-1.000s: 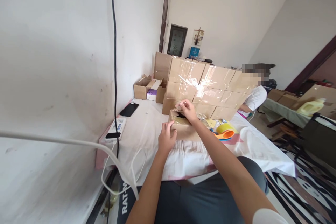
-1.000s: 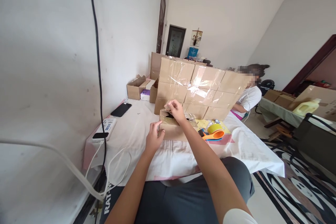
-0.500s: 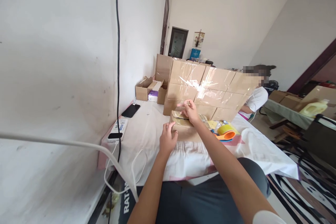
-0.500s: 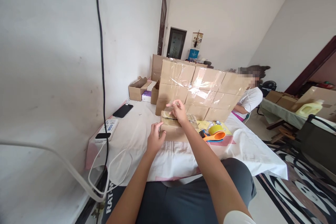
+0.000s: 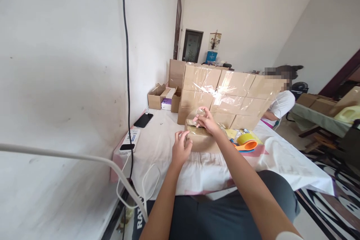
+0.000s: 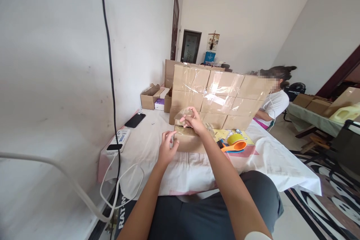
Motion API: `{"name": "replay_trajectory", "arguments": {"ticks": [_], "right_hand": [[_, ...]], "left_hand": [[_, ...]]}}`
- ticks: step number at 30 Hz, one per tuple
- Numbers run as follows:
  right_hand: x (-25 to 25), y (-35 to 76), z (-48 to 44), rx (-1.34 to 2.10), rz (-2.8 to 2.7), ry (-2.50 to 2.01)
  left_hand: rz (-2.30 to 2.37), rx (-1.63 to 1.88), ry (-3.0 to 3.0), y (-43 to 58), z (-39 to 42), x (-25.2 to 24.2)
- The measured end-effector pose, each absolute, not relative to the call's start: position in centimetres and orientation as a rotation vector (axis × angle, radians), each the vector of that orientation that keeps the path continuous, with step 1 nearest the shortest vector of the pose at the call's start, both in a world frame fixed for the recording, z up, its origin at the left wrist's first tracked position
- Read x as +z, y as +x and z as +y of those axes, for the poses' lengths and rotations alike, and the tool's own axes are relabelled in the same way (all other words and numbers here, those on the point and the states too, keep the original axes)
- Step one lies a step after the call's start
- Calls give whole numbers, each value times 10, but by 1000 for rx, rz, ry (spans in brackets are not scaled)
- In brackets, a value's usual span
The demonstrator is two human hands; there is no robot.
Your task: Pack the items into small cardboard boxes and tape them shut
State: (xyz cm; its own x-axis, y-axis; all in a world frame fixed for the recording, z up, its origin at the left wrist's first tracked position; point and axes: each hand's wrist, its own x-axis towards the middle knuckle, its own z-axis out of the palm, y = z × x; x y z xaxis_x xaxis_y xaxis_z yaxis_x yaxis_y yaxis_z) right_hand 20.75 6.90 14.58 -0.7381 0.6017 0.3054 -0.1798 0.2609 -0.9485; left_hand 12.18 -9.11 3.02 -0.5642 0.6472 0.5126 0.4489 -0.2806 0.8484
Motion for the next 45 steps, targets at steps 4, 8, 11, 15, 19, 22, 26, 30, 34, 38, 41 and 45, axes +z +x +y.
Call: {"name": "replay_trajectory", "arguments": {"ticks": [4, 8, 11, 15, 19, 22, 26, 30, 34, 38, 41, 45], "right_hand": [[153, 216, 63, 1580, -1962, -357], [162, 222, 58, 1582, -2059, -255], [170, 224, 58, 1573, -2150, -240], [177, 221, 65, 1538, -2189, -269], [180, 214, 68, 1522, -2227, -251], [180, 214, 62, 1519, -2281, -225], [177, 214, 56, 1511, -2324, -234], [170, 206, 65, 1325, -2396, -385], [165, 196, 83, 1221, -2384, -426], [156, 192, 94, 1157, -2437, -488], [146, 189, 94, 1077, -2490, -553], [138, 183, 92, 953, -2534, -606]], "left_hand": [[1695, 2119, 1118, 110, -79, 45], [1493, 2116, 1006, 103, -65, 67], [1380, 2137, 966, 107, -65, 77], [1337, 2243, 850, 118, -70, 76], [1337, 2319, 737, 125, -70, 75], [1330, 2301, 727, 124, -68, 77], [1343, 2203, 811, 121, -69, 78], [1408, 2208, 783, 123, -71, 73], [1489, 2169, 737, 129, -66, 69], [1576, 2099, 684, 131, -60, 65], [1619, 2075, 639, 131, -59, 62], [1645, 2071, 588, 133, -62, 58]]}}
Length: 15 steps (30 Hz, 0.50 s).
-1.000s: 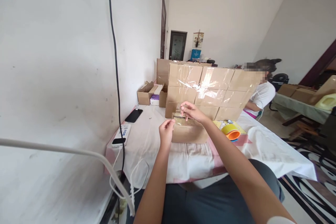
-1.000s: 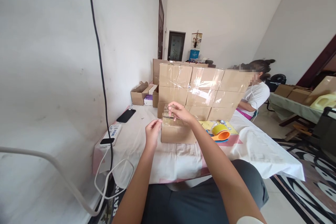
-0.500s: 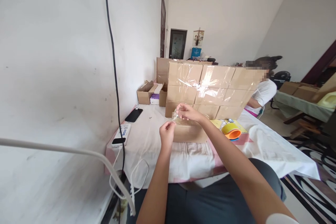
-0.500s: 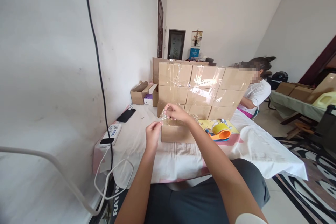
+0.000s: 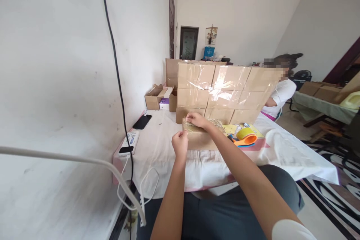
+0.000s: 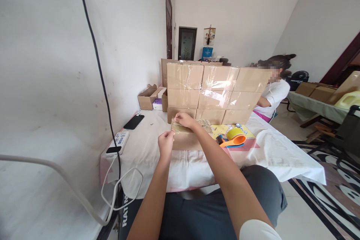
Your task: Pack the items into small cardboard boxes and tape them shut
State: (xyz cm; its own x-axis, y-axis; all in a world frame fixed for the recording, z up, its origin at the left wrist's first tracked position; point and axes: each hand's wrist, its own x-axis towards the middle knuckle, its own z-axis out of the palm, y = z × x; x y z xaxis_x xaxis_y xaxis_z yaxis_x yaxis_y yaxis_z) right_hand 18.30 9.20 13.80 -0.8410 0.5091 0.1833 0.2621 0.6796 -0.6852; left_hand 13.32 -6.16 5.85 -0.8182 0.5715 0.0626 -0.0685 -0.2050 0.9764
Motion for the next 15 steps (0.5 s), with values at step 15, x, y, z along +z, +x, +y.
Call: {"name": "replay_trajectory", "arguments": {"ticks": [15], "right_hand": [[131, 175, 87, 538, -2545, -928]], "left_hand": [[1579, 1984, 502, 132, -61, 57]]}}
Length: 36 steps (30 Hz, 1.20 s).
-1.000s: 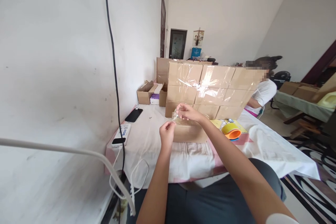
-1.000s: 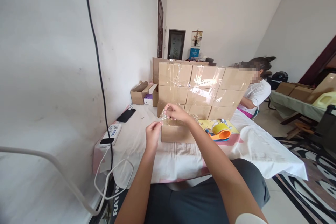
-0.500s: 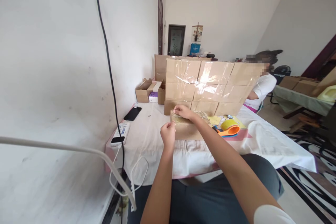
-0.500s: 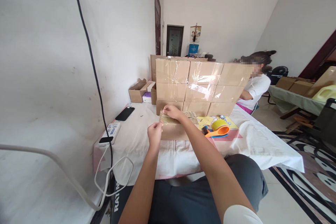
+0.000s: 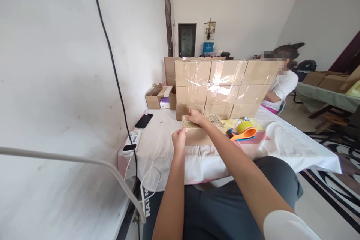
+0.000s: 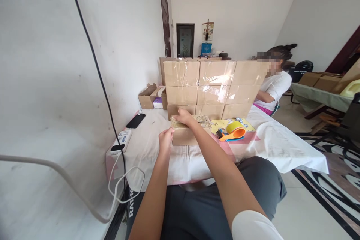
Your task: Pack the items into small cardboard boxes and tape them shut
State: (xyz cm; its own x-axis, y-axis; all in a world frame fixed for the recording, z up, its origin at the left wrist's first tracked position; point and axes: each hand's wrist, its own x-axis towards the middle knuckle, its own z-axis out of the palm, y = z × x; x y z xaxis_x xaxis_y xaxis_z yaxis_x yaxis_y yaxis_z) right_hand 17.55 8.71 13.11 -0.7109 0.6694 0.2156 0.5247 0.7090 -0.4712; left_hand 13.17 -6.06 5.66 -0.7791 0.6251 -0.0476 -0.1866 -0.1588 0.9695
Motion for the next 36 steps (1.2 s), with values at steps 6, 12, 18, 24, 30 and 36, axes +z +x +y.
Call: {"name": "replay_trajectory", "arguments": {"ticks": [6, 12, 18, 24, 30, 36], "right_hand": [[134, 174, 75, 320, -2610, -925], [160, 225, 69, 36, -2432, -915], [164, 358, 150, 25, -2123, -1297], [115, 477, 226, 290, -1906, -1610], [65, 533, 273, 385, -1734, -1733], [36, 532, 306, 317, -1795, -1752]], "left_hand": [[1742, 1881, 626, 135, -68, 53], [2113, 1873, 982, 132, -102, 65], [2048, 1717, 1648, 109, -74, 78], [1893, 1936, 1572, 113, -37, 43], [1938, 2281, 1414, 121, -26, 34], [1805, 2509, 1329, 128, 2, 40]]}}
